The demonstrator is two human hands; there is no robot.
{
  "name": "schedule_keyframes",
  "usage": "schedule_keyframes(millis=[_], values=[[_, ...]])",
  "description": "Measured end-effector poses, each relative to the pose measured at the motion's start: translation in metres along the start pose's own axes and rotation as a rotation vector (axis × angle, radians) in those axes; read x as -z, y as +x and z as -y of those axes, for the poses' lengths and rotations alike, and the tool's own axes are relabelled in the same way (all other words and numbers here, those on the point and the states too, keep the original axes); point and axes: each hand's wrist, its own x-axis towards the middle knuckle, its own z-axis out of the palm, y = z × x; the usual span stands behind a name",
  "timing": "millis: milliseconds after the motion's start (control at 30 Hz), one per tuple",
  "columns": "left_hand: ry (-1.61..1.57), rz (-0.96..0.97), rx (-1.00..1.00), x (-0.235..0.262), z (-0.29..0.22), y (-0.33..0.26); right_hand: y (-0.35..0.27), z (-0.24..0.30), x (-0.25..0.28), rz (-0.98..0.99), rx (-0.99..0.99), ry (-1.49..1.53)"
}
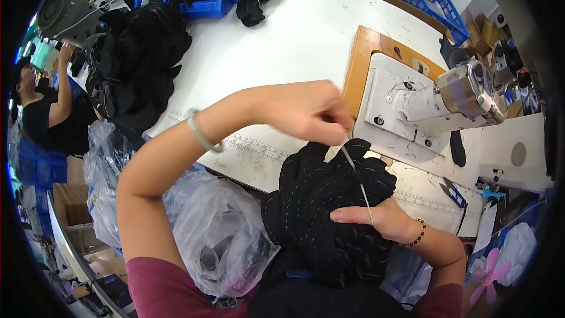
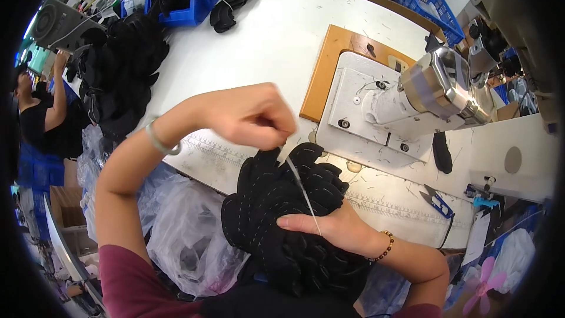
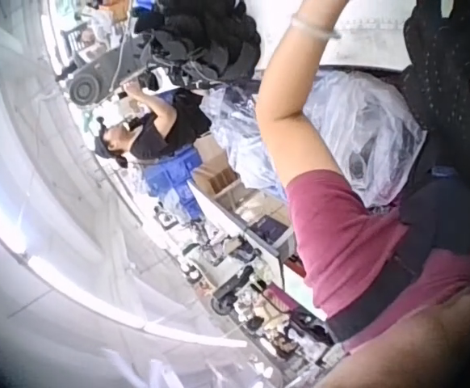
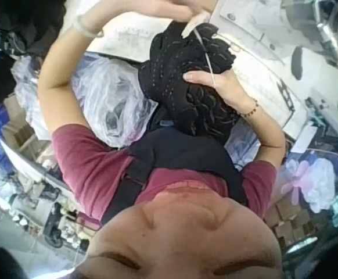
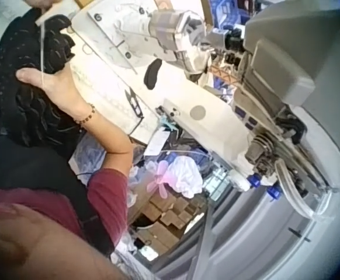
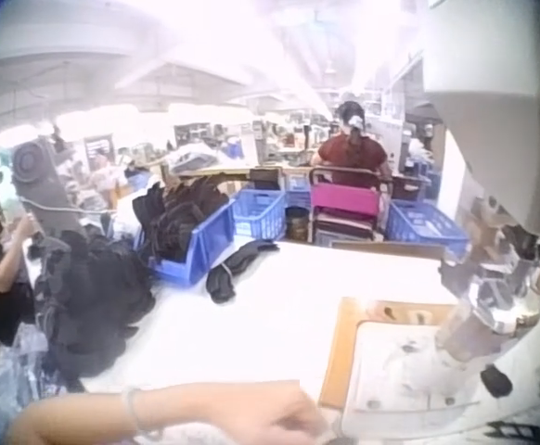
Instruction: The operator organizes and bundles black shoe upper components using elastic bands in a manufacturing facility.
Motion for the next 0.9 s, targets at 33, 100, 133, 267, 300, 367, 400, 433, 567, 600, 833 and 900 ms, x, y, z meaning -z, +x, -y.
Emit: schedule_keyframes(millis=[33,100,133,267,300,367,400,433,567,600,833,900], values=[[-0.028,-0.046,0.025,-0.002,-0.001,-0.015,-0.001,-0.002,-0.001,0.010,0.051,0.001],[-0.098,-0.106,0.059,-0.010,-0.006,-0.039,-0.002,-0.005,-0.001,-0.003,0.030,0.035],[-0.078,-0.135,0.084,-0.015,-0.007,-0.055,-0.002,-0.004,-0.003,0.003,0.015,0.060],[0.002,-0.279,0.187,-0.045,-0.008,-0.091,-0.004,-0.003,-0.006,-0.011,-0.069,0.129],[-0.032,-0.341,0.231,-0.052,-0.009,-0.096,-0.005,-0.001,-0.008,-0.049,-0.094,0.180],[-0.072,-0.400,0.270,-0.065,-0.019,-0.101,-0.007,-0.001,-0.009,-0.094,-0.123,0.231],[0.003,-0.438,0.195,-0.070,-0.028,-0.104,-0.006,-0.001,-0.008,-0.110,-0.076,0.151],[0.078,-0.480,0.127,-0.074,-0.035,-0.107,-0.006,-0.002,-0.009,-0.117,-0.029,0.071],[0.382,-0.472,0.166,-0.089,-0.005,-0.116,-0.010,-0.003,-0.011,-0.129,-0.063,0.109],[0.363,-0.451,0.221,-0.089,-0.002,-0.118,-0.010,-0.004,-0.011,-0.127,-0.045,0.115],[0.490,-0.758,0.250,-0.106,-0.003,-0.102,-0.013,-0.005,-0.004,-0.061,-0.038,0.078],[0.537,-0.748,0.257,-0.104,-0.002,-0.094,-0.013,-0.003,-0.004,-0.029,-0.049,0.051]])
